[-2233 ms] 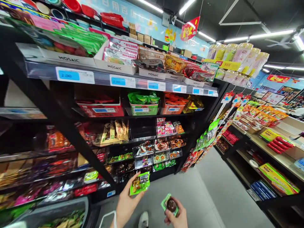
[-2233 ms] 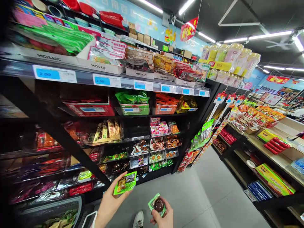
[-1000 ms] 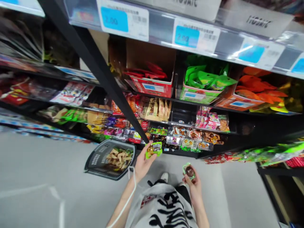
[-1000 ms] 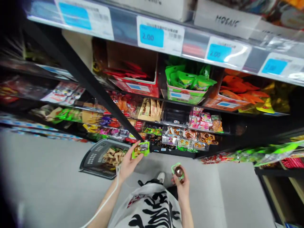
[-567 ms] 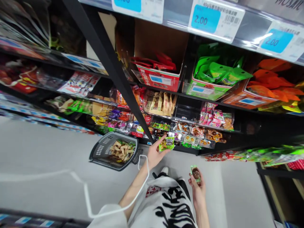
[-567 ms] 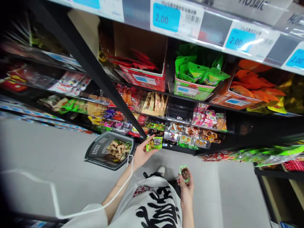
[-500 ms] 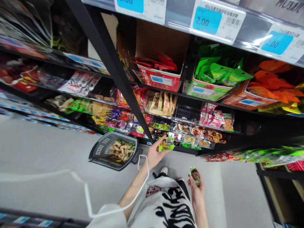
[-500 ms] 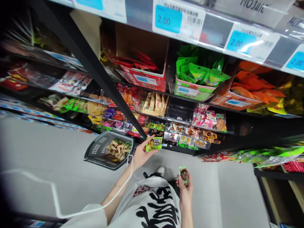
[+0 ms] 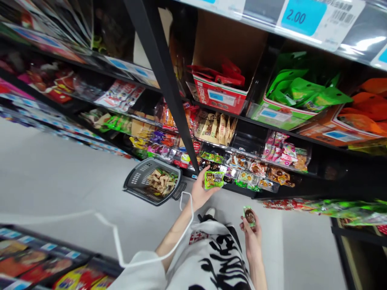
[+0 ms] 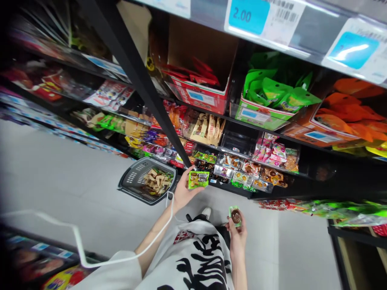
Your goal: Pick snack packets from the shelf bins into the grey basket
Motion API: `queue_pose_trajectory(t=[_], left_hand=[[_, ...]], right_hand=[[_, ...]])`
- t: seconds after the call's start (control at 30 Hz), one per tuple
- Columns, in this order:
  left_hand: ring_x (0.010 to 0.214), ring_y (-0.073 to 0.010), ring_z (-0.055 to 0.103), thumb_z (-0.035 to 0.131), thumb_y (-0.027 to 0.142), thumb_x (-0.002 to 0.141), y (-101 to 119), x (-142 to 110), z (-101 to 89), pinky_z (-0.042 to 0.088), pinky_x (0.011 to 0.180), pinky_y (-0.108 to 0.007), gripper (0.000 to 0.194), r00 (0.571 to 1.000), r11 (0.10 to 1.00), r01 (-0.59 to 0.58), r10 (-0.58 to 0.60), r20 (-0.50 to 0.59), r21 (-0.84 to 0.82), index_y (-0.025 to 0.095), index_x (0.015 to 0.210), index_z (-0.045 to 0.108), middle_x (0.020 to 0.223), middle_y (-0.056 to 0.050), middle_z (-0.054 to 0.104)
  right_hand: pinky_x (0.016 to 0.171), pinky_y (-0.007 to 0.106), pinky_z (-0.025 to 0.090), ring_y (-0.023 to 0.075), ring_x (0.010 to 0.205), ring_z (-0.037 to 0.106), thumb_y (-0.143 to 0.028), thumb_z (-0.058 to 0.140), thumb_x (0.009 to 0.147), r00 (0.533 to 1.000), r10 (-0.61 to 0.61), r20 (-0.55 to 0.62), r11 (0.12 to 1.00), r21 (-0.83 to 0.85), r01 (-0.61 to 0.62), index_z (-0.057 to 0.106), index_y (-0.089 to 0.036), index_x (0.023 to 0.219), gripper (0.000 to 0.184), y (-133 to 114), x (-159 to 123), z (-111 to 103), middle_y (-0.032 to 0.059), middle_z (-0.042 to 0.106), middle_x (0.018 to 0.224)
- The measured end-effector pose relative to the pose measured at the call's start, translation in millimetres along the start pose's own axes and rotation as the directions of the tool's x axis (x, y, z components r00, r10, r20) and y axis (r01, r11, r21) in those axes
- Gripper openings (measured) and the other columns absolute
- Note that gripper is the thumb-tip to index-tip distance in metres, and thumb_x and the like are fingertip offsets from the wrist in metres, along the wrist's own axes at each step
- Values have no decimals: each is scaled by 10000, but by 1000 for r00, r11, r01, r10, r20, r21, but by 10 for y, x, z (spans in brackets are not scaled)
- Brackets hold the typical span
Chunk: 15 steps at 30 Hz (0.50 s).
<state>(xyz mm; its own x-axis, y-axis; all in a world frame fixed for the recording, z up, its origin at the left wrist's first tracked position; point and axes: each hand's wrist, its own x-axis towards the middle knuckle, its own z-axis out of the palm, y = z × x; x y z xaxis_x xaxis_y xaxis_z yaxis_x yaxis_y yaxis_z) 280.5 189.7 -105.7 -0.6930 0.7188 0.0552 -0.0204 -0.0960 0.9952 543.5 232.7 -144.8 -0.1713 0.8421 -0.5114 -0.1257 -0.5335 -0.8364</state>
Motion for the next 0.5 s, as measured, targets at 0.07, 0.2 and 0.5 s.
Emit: queue_pose_trajectory(t=[0.07, 0.2, 0.5], left_hand=[[1014, -229, 721, 874, 268, 685, -35, -23, -25, 580, 944, -390, 996, 1000, 999, 18, -19, -13, -33, 266, 1531, 350, 1154, -76, 720], [1010, -224, 716, 878, 256, 682, -88, -69, -69, 577, 940, -382, 974, 1000, 999, 23, -24, -21, -30, 273, 1516, 376, 1138, -71, 712], [1091, -259, 689, 858, 270, 696, -71, -62, -49, 547, 1002, -407, 666, 1000, 1000, -9, 9, 2, 25, 224, 1309, 602, 1216, -95, 694]], right_hand=[[622, 249, 502, 130, 624, 632, -426, 934, 597, 1000, 10, 8, 1000, -6, -10, 603, -233, 1336, 833, 17, 2, 12, 59, 775, 925], [611, 242, 492, 133, 634, 634, -444, 939, 584, 1000, 21, 5, 999, -27, -21, 626, -252, 1287, 793, 78, -12, 12, 50, 773, 906], [605, 272, 500, 154, 643, 634, -442, 930, 601, 1000, -5, -9, 1000, -22, 5, 650, -259, 1235, 716, 148, -49, -68, 59, 766, 931]])
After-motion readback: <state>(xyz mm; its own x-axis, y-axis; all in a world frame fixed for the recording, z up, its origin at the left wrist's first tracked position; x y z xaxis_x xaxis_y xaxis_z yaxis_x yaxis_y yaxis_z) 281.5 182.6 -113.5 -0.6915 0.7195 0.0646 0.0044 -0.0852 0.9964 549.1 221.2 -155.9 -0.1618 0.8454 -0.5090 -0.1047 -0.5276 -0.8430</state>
